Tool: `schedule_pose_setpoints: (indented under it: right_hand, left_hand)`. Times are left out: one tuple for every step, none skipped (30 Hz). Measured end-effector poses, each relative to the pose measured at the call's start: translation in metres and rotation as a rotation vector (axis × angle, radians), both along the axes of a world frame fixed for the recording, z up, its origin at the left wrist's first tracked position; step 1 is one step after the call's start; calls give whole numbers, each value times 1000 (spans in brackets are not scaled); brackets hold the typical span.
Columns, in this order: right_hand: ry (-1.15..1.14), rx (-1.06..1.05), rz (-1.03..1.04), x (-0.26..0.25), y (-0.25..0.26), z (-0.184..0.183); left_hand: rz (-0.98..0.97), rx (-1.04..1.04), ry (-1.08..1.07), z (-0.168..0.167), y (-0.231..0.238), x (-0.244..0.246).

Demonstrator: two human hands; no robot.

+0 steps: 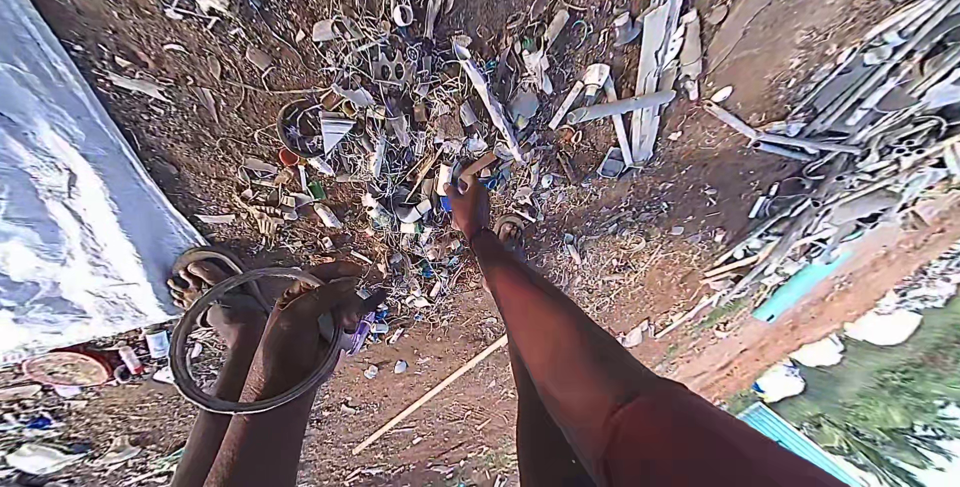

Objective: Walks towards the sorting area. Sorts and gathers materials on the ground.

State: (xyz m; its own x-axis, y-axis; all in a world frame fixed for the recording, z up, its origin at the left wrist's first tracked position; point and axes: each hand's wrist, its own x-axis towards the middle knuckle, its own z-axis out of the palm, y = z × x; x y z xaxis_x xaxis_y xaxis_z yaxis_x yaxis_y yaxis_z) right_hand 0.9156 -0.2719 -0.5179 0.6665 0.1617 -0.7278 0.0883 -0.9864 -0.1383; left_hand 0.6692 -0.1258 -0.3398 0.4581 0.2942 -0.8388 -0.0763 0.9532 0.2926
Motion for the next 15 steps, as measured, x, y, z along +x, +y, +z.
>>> schedule_pose_setpoints:
  right_hand:
    - [13,-45,19,10,11,-11]
    - [39,-98,59,17,22,-19]
    - [58,-144,118,23,31,-23]
    - [73,-168,169,30,37,-24]
    - [80,-174,197,35,40,-20]
    - [88,-151,194,38,41,-15]
    - [107,-88,162,37,40,-7]
    - [152,15,126,33,37,4]
    - [245,140,87,29,35,17]
    - [379,258,55,22,35,40]
    - [532,351,42,13,38,68]
    - [668,419,41,2,42,88]
    - [773,473,32,-11,47,107]
    - [853,546,-21,-24,49,122]
    - [887,618,-131,-39,49,133]
  left_hand:
    - [-3,-2,15,2,0,3]
    - [-10,4,39,3,-1,6]
    - [-27,0,63,5,-1,9]
    - [-46,-14,86,6,-1,14]
    - [-48,-46,95,6,-1,18]
    - [-41,-68,108,6,-2,20]
    - [-44,-68,129,5,-3,22]
    - [-60,-44,156,5,-5,24]
    - [-74,-15,181,3,-8,26]
    - [-90,18,207,0,-11,29]
    - [-114,47,227,-1,-14,31]
    - [-123,80,247,-3,-17,34]
    - [-119,121,257,-4,-20,36]
    - [-121,161,263,-2,-23,42]
    - [-119,183,288,4,-25,52]
